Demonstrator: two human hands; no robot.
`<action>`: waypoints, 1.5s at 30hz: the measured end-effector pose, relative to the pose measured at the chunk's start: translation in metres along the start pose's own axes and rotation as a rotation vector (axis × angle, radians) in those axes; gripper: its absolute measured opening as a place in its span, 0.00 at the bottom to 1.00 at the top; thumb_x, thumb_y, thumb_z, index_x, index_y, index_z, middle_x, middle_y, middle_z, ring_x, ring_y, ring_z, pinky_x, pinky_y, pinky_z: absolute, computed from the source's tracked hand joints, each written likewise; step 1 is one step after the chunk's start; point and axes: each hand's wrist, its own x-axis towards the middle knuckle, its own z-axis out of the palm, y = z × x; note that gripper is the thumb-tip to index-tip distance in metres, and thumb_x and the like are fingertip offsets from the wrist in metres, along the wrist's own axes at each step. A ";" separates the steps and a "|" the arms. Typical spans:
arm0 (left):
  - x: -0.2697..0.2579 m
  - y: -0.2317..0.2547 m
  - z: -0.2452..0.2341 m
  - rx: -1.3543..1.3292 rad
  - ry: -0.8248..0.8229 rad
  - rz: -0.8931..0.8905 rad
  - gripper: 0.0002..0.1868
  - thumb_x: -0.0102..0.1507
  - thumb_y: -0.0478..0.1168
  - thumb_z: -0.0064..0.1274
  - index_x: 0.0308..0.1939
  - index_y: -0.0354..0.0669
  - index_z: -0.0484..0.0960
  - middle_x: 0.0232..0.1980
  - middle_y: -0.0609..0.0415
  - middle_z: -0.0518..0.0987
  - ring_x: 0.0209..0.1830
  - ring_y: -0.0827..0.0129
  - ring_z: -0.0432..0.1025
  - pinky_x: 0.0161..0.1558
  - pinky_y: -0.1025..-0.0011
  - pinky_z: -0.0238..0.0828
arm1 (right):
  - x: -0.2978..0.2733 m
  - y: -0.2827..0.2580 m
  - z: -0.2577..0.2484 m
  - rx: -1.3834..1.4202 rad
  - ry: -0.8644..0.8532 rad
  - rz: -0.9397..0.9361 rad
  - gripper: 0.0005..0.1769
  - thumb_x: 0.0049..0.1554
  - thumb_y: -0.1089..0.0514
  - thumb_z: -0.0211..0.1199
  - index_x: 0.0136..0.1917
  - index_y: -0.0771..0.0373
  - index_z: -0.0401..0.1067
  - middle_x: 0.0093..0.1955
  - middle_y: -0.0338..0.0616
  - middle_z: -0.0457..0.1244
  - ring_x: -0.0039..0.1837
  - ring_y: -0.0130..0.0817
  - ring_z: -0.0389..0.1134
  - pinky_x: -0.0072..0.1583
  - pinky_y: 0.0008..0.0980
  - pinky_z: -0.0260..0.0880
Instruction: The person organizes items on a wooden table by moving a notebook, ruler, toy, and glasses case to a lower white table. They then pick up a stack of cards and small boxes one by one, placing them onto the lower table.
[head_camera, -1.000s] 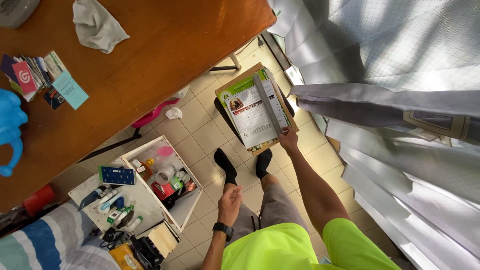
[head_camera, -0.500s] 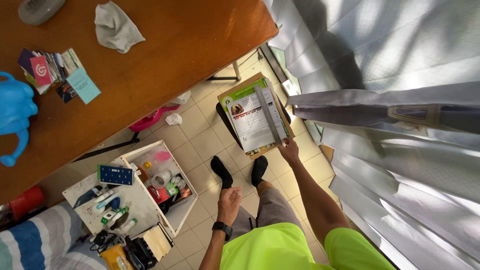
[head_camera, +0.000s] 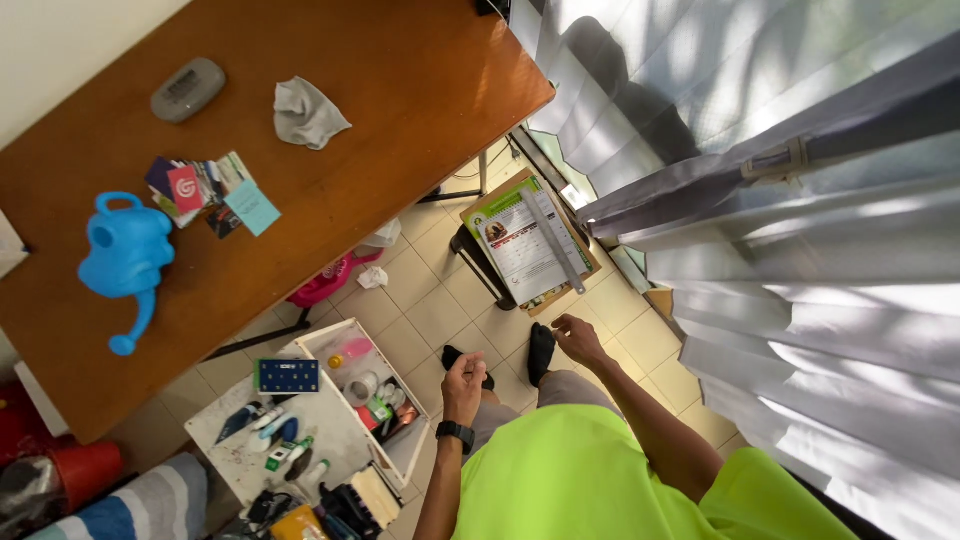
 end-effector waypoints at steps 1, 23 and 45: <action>-0.002 0.002 -0.012 0.006 -0.008 0.010 0.18 0.70 0.45 0.48 0.60 0.43 0.81 0.50 0.41 0.80 0.47 0.56 0.82 0.51 0.54 0.78 | -0.013 -0.014 0.003 0.008 0.012 0.000 0.18 0.56 0.53 0.63 0.59 0.54 0.78 0.50 0.49 0.72 0.57 0.53 0.73 0.60 0.51 0.71; 0.023 -0.018 -0.173 -0.006 0.127 0.121 0.15 0.63 0.44 0.56 0.53 0.50 0.86 0.37 0.53 0.83 0.33 0.69 0.81 0.45 0.67 0.77 | -0.083 -0.222 0.075 -0.105 -0.042 -0.385 0.16 0.60 0.56 0.55 0.59 0.60 0.75 0.48 0.51 0.70 0.49 0.53 0.75 0.52 0.55 0.74; 0.024 0.054 -0.293 -0.279 0.667 0.120 0.15 0.70 0.41 0.51 0.59 0.45 0.82 0.46 0.46 0.82 0.43 0.67 0.76 0.46 0.67 0.73 | 0.000 -0.426 0.110 -0.226 -0.311 -0.751 0.14 0.60 0.62 0.59 0.58 0.57 0.77 0.46 0.48 0.71 0.49 0.50 0.75 0.51 0.47 0.74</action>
